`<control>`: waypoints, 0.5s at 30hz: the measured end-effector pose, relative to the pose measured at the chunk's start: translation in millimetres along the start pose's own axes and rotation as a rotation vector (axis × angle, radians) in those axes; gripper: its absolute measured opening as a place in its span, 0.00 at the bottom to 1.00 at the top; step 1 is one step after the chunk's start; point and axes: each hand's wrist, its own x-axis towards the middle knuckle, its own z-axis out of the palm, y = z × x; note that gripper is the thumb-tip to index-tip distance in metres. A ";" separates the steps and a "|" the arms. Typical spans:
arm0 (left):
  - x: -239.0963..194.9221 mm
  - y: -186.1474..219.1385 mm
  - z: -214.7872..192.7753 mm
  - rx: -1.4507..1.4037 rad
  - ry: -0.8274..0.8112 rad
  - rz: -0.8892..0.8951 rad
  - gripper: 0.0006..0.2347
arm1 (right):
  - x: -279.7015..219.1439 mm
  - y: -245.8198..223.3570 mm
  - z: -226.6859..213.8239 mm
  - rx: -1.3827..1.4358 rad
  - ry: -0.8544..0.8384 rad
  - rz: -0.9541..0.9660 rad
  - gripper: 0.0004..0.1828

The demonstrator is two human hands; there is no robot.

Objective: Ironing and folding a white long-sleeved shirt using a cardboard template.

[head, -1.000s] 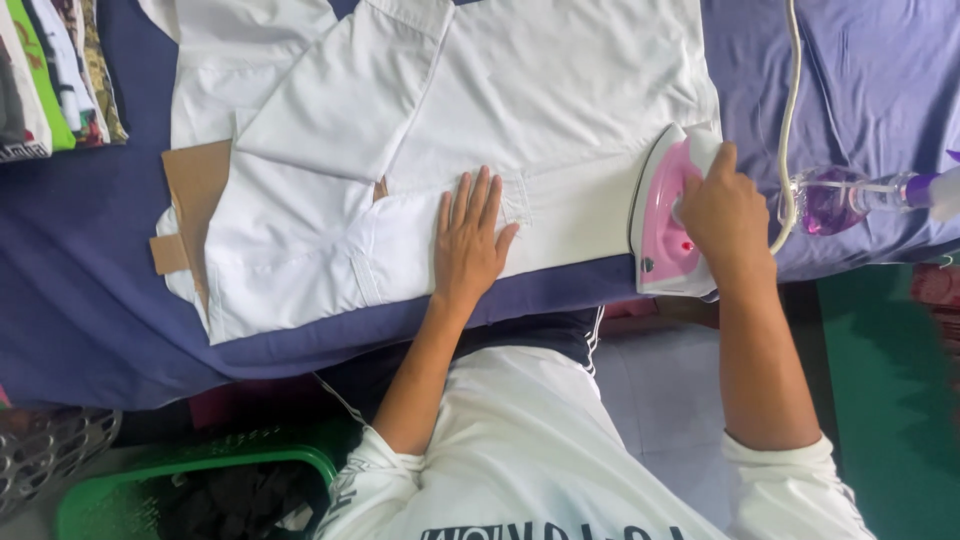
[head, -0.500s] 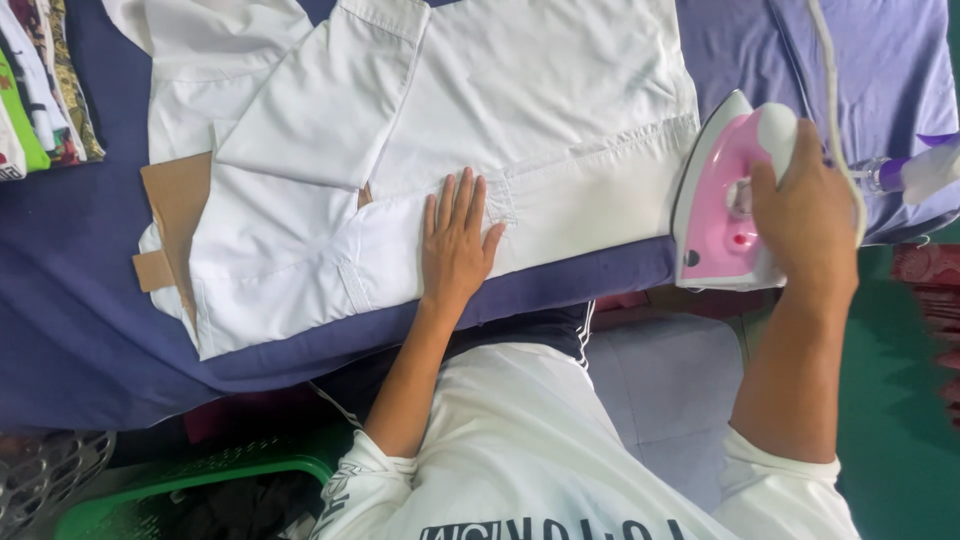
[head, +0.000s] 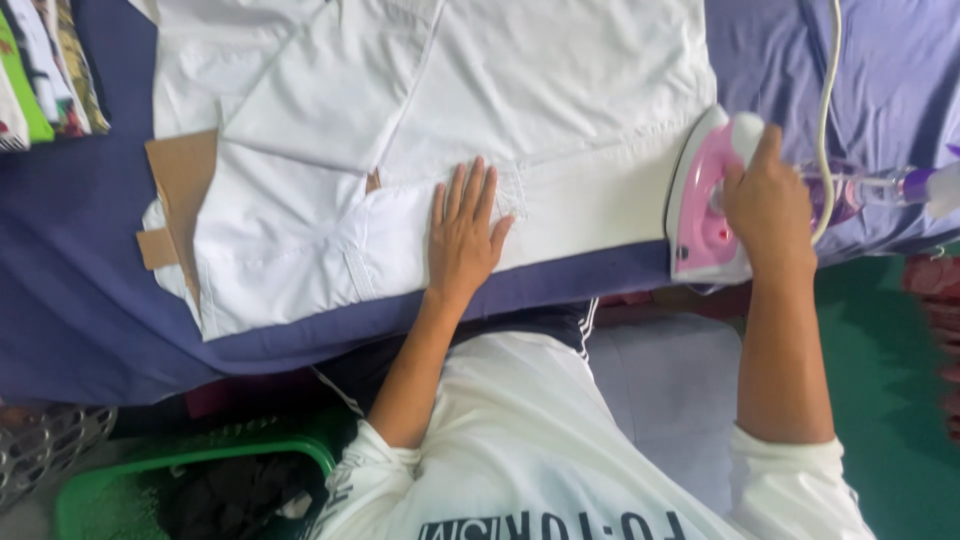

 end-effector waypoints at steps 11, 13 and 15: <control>-3.3 -5.3 -1.6 -0.260 0.052 -0.021 0.24 | -11.8 4.7 -26.3 0.100 -0.106 0.015 0.30; -4.8 -8.4 2.5 -0.293 0.068 -0.026 0.24 | -18.4 -14.3 -50.0 0.050 -0.125 -0.047 0.31; -9.8 -9.8 4.9 -0.325 0.073 -0.029 0.23 | -26.8 -38.7 -67.1 0.003 -0.154 -0.102 0.33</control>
